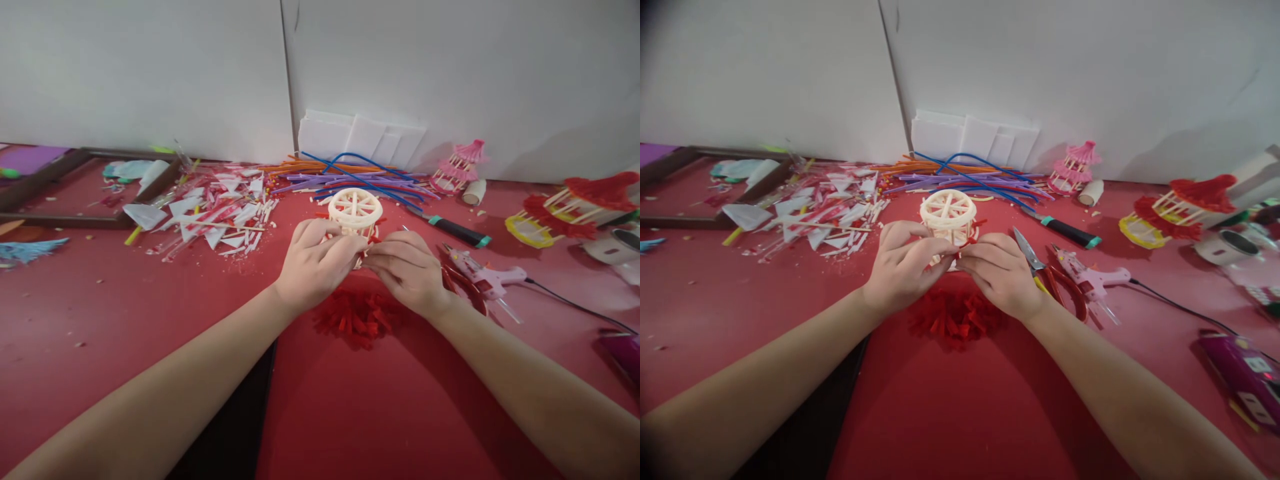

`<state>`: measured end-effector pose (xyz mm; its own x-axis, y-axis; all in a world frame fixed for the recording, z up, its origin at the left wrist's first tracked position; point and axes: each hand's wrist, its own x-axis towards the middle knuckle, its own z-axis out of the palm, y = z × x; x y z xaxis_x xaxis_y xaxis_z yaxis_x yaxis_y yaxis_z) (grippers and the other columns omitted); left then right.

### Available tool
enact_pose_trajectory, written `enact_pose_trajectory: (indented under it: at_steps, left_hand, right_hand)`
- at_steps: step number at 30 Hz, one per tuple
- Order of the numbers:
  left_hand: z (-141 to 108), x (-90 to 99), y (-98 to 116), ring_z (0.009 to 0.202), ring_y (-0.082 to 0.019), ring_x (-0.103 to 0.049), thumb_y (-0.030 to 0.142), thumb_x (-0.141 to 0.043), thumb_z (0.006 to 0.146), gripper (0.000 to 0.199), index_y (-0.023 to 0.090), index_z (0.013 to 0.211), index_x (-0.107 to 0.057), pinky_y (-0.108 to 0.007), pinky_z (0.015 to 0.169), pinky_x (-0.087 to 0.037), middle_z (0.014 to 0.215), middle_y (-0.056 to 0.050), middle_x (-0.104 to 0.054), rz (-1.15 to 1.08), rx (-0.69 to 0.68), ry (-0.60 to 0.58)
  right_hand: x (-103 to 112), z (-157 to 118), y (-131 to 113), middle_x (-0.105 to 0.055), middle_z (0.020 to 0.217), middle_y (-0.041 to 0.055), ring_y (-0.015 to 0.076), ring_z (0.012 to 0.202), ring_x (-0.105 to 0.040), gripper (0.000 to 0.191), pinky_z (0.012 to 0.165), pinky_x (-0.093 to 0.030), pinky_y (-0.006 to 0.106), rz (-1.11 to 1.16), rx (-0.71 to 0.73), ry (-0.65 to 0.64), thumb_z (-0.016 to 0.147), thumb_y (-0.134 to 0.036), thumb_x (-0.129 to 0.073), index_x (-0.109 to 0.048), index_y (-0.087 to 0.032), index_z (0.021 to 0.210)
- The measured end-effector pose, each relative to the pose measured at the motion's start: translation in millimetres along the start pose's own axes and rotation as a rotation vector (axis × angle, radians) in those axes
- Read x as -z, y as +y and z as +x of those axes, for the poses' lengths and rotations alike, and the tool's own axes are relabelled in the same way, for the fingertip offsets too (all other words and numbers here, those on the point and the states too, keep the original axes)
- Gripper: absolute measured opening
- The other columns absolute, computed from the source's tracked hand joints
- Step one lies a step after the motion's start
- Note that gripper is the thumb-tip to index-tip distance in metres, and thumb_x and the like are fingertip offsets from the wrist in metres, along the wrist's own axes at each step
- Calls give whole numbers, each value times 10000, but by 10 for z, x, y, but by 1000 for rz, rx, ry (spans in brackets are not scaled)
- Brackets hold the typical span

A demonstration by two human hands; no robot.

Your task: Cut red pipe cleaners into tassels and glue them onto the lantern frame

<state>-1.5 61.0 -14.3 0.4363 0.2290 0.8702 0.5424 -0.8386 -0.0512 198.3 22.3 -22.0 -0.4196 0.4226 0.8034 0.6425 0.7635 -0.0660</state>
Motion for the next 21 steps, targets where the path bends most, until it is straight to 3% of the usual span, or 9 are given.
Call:
enact_pose_trajectory:
  at_steps: [3, 6, 9, 13, 19, 21]
  left_hand:
    - [-14, -1, -5, 840, -191, -605, 146, -684, 842, 111, 222, 919, -662, -336, 788, -420, 758, -4, -695, -12, 12, -9]
    - [-33, -9, -18, 859, -191, -616, 156, -684, 840, 136, 227, 955, -673, -334, 782, -431, 799, -15, -698, -32, 44, -16]
    - [-49, -11, -35, 876, -193, -625, 171, -684, 843, 142, 248, 962, -680, -337, 797, -442, 842, -13, -712, -48, 81, -37]
    - [-64, 19, -54, 900, -215, -621, 119, -663, 822, 214, 257, 985, -654, -362, 835, -445, 851, -2, -737, -71, 120, -80]
    - [-66, 77, -34, 963, -263, -594, 109, -667, 743, 391, 173, 1113, -558, -422, 879, -440, 1025, -92, -714, -168, 128, -114]
    - [-62, 78, -22, 946, -261, -593, 138, -677, 752, 369, 176, 1103, -569, -420, 861, -429, 1028, -97, -701, -144, 118, -115]
  right_hand:
    - [56, 29, 12, -754, 961, 40, 224, 916, -657, 145, 845, -549, 409, -14, 11, -28, 860, -217, -708, -715, -253, 1001]
    - [140, 62, 84, -737, 985, 58, 245, 925, -659, 278, 864, -532, 440, -19, 3, -29, 836, -307, -735, -686, -252, 1104]
    - [197, 70, 195, -731, 978, 62, 238, 911, -666, 277, 852, -528, 436, -27, -40, -28, 867, -265, -686, -666, -259, 1143]
    - [191, 47, 281, -735, 903, 50, 206, 841, -673, 168, 809, -538, 388, -17, -54, -63, 894, -245, -665, -678, -246, 1061]
    - [121, 43, 227, -746, 846, 41, 185, 789, -679, 104, 778, -554, 354, 6, -48, -28, 907, -215, -653, -698, -235, 998]
    - [102, 45, 211, -753, 837, 37, 182, 782, -686, 105, 779, -559, 349, 14, -45, -22, 913, -207, -642, -705, -237, 991]
